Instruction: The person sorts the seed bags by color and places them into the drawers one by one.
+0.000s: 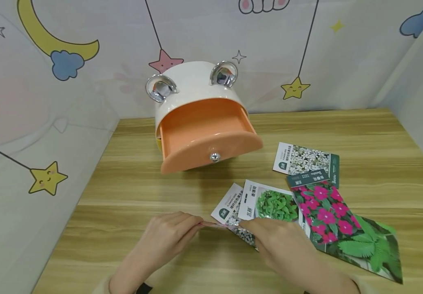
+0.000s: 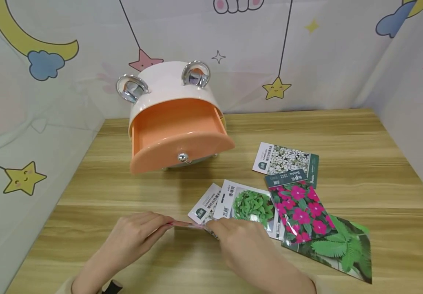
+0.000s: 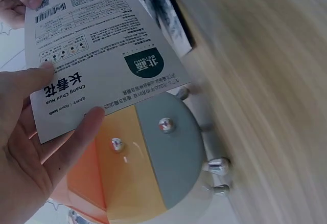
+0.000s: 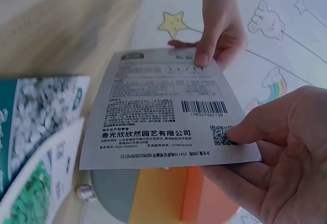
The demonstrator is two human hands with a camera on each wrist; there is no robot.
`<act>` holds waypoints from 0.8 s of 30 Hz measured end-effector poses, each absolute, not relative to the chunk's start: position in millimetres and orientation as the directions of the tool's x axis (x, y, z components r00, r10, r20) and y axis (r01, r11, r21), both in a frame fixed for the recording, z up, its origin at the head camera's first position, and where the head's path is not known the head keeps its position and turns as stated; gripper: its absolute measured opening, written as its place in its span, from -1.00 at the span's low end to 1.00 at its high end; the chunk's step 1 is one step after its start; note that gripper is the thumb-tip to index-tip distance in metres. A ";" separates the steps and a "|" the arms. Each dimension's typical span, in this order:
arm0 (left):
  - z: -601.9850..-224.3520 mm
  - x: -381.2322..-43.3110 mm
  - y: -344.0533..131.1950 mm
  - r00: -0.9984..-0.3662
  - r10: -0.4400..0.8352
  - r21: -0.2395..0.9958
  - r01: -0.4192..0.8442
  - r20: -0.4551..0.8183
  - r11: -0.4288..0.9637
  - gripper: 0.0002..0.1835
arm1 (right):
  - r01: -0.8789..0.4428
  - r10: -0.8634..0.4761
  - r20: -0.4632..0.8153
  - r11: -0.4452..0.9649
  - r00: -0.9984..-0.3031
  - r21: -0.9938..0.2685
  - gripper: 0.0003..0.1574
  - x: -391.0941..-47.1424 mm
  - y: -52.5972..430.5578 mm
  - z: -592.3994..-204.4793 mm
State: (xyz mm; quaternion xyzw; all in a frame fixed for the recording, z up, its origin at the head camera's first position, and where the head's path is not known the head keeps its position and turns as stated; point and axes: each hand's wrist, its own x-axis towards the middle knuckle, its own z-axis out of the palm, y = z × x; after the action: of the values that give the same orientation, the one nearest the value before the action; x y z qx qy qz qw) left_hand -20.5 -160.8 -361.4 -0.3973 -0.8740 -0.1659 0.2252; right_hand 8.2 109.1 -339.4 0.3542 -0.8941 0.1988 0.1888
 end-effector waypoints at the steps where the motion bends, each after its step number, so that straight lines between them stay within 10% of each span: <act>1: -359.8 -20.0 -159.7 -0.576 0.618 0.103 0.771 0.535 0.629 -0.88 | -0.703 -0.551 0.481 0.674 -0.682 -0.225 -0.48 7.6 111.3 -336.7; 24: -307.6 -4.9 -149.3 -0.443 0.612 0.000 0.810 0.655 0.586 -0.68 | -0.821 -0.562 0.667 0.555 -0.490 -0.134 -0.46 -2.4 137.1 -299.5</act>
State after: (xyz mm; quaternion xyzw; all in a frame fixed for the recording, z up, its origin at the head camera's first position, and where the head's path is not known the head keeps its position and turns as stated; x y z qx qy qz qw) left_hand -4.9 -149.3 -307.6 -0.4263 -0.8342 -0.1591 0.3115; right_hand -2.4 137.1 -299.5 0.4148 -0.8334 0.2242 0.2883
